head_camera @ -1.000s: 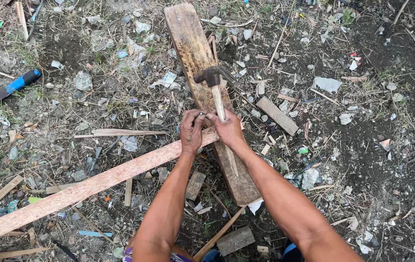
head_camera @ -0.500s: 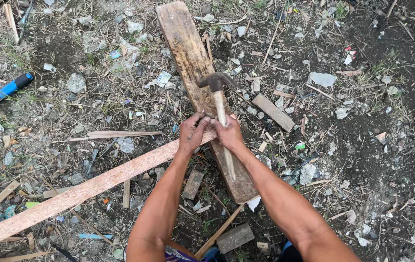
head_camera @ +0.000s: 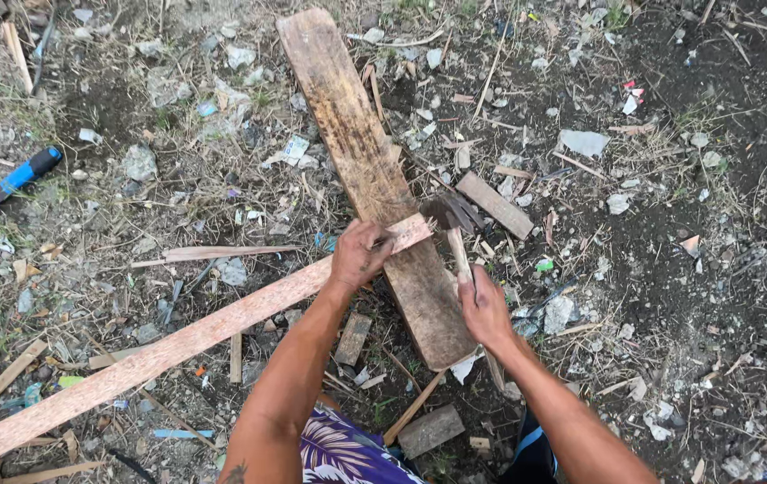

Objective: The person hammers nails into wooden planks using a hammer. They position the planks on a wooden block, drive nails in, and then move the planks to a nearby stack.

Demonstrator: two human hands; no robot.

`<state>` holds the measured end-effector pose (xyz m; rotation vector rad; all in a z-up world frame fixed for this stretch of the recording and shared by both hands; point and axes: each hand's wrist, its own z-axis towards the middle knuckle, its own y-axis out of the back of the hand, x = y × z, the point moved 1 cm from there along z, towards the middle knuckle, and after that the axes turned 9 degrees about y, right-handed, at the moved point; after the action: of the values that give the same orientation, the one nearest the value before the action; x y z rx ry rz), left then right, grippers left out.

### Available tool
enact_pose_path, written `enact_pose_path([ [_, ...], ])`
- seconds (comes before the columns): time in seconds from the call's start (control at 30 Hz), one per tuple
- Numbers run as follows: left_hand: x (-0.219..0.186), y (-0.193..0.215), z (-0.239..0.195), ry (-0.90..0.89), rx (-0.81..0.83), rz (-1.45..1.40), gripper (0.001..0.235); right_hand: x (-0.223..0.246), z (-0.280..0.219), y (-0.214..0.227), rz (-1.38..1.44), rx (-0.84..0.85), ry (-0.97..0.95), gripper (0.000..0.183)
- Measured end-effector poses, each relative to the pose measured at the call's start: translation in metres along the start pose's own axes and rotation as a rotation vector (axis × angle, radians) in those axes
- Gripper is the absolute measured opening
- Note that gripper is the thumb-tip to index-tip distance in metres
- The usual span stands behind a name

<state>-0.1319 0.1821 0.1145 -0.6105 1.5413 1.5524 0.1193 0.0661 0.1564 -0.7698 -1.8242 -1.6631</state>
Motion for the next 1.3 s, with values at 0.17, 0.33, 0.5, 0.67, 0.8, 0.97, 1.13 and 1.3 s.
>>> enact_pose_path([
  [0.17, 0.005, -0.004, -0.001, 0.008, 0.018, 0.074, 0.018, 0.018, -0.018, 0.002, 0.064, 0.042, 0.003, 0.016],
  [0.33, 0.006, -0.008, 0.004, -0.001, 0.021, 0.107, 0.023, 0.045, 0.000, 0.003, -0.025, 0.203, -0.077, 0.017],
  [0.5, 0.010, -0.010, -0.003, 0.039, 0.021, 0.178, 0.021, 0.081, 0.004, 0.043, 0.049, 0.010, 0.134, 0.019],
  [0.67, 0.014, -0.016, 0.000, 0.059, 0.021, 0.168, 0.023, 0.078, 0.008, 0.037, -0.017, 0.102, 0.109, 0.026],
  [0.8, 0.020, -0.019, -0.003, 0.195, 0.086, 0.077, 0.021, 0.040, 0.008, 0.009, -0.149, 0.373, -0.224, 0.024],
  [0.97, 0.017, -0.021, 0.001, 0.018, 0.010, 0.237, 0.015, 0.001, 0.006, 0.007, -0.111, 0.151, -0.011, 0.022],
  [1.13, 0.007, -0.019, 0.002, 0.180, -0.140, 0.316, 0.010, -0.006, 0.003, -0.007, -0.082, 0.289, -0.193, 0.023],
  [1.3, -0.010, -0.016, 0.011, 0.127, -0.216, 0.297, 0.016, -0.004, -0.001, -0.015, -0.051, 0.206, -0.145, 0.024],
])
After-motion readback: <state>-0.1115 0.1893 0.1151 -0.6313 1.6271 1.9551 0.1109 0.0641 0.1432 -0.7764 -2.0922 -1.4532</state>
